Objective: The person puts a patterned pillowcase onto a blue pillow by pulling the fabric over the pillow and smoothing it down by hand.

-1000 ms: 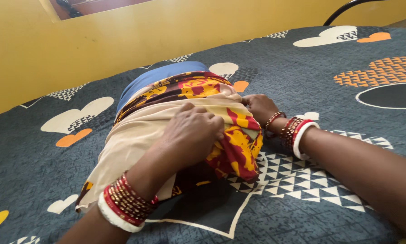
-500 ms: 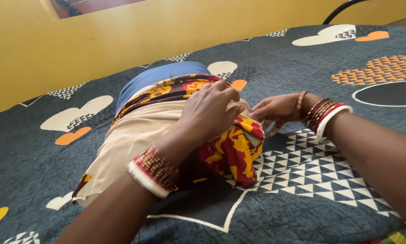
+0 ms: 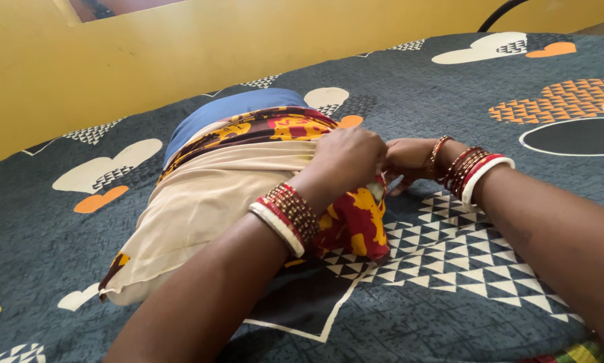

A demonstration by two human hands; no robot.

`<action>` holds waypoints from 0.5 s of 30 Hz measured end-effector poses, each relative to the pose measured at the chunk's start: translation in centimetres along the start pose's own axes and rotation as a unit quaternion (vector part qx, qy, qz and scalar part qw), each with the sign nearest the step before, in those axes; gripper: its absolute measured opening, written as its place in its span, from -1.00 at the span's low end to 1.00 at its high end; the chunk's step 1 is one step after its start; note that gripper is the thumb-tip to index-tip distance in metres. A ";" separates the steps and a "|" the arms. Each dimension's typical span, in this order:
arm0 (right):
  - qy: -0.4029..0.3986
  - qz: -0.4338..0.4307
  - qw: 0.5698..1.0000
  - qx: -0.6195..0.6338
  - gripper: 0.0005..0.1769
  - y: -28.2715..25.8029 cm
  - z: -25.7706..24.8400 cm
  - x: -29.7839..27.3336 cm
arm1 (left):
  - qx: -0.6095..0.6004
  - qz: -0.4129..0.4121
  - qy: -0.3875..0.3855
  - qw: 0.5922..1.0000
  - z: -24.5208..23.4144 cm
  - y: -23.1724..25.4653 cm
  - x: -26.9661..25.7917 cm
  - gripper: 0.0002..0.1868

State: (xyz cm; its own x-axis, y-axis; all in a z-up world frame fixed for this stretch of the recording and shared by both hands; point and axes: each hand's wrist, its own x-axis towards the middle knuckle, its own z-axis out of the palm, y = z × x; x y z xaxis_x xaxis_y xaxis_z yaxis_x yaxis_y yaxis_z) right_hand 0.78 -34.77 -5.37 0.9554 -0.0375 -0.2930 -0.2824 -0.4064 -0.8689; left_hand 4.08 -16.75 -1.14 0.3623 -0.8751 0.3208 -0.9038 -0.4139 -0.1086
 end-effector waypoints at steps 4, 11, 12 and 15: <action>-0.093 0.017 0.995 -0.015 -0.66 0.9 -0.4 0.9 | 0.062 -0.049 0.047 0.996 0.3 -1.2 2.7 -0.87; -0.072 -0.049 0.995 -0.050 -0.69 2.6 -0.4 2.1 | -0.011 -0.048 0.067 0.997 -0.9 -2.2 1.6 -0.81; -0.070 -0.091 0.988 -0.102 -0.70 2.6 0.0 2.8 | -0.036 -0.038 0.090 0.995 -1.0 -2.0 0.8 -0.82; -0.043 -0.151 0.978 -0.136 -0.67 3.1 0.2 4.1 | 0.098 0.145 0.337 0.925 -1.4 -0.8 -1.9 -0.94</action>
State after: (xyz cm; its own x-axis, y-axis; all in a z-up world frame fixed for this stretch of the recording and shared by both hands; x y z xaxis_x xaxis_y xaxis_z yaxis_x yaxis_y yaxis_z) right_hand 3.82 -35.99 -9.37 0.9774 0.1947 -0.0822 0.0565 -0.6153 -0.7863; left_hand 3.75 -14.38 -0.33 -0.1728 -0.6288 0.7581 -0.8580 -0.2819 -0.4294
